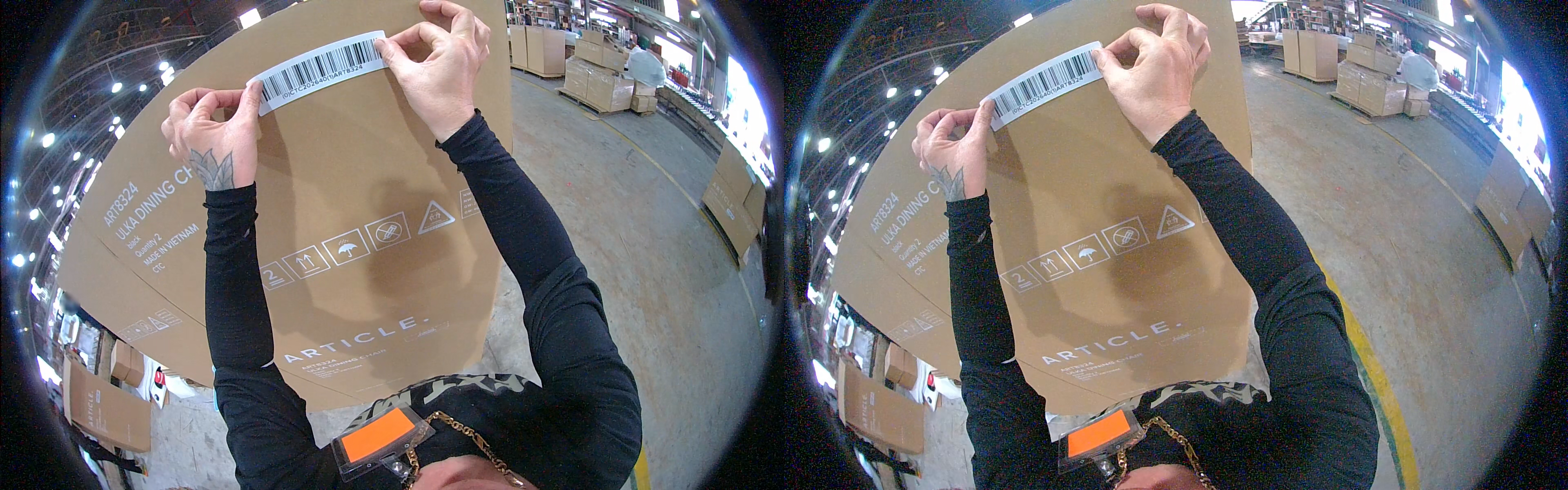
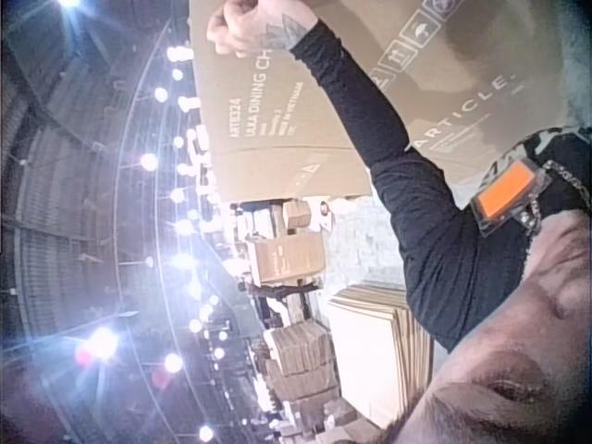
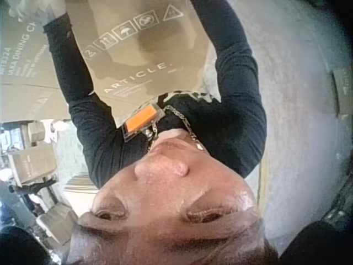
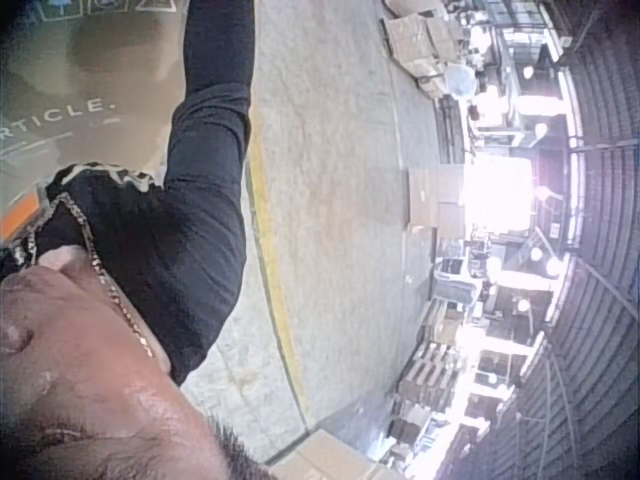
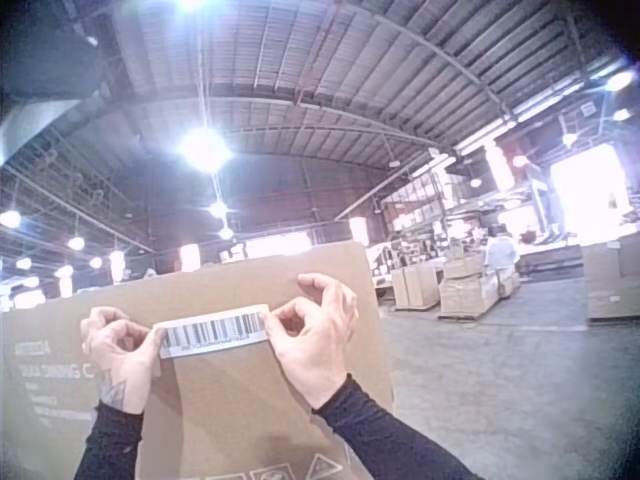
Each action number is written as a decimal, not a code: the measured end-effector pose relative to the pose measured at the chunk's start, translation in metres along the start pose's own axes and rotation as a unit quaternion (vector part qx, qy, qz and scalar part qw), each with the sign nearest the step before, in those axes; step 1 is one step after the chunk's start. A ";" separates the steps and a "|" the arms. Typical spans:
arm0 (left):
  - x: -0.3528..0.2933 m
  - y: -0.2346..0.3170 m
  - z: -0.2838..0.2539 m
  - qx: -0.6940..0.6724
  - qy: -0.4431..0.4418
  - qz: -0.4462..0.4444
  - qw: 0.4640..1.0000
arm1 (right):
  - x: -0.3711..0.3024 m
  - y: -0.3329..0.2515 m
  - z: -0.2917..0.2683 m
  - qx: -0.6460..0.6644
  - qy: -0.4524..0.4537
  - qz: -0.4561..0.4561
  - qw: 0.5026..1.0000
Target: The person repeatedly picks up large flat-packed cardboard boxes, applies a barcode label to the side, and stacks them. The process is repeated for several boxes in a warehouse setting.
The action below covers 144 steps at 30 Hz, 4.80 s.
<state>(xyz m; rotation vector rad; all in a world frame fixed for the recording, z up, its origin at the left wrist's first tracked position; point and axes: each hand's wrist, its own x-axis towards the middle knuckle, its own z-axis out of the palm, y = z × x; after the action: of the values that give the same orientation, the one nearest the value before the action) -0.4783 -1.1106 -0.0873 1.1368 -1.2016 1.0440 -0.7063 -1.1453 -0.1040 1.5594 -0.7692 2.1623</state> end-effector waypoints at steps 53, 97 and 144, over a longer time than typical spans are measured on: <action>-0.054 -0.004 0.021 0.100 -0.141 0.201 0.964 | -0.012 0.025 0.014 -0.023 -0.014 -0.036 0.999; -0.540 -0.110 -0.420 0.097 -0.918 -0.236 0.304 | -0.657 -0.013 -0.399 0.036 -0.937 0.247 0.246; -0.492 -0.746 -0.685 0.051 -0.406 -0.638 0.652 | -0.804 -0.564 0.261 0.217 -0.888 0.102 0.392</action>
<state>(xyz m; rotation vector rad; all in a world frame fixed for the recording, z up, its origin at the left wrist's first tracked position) 0.3111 -0.5416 -0.6537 2.1297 -0.5763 -0.5967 0.0753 -0.8468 -0.6800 3.8095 -0.6667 -0.4740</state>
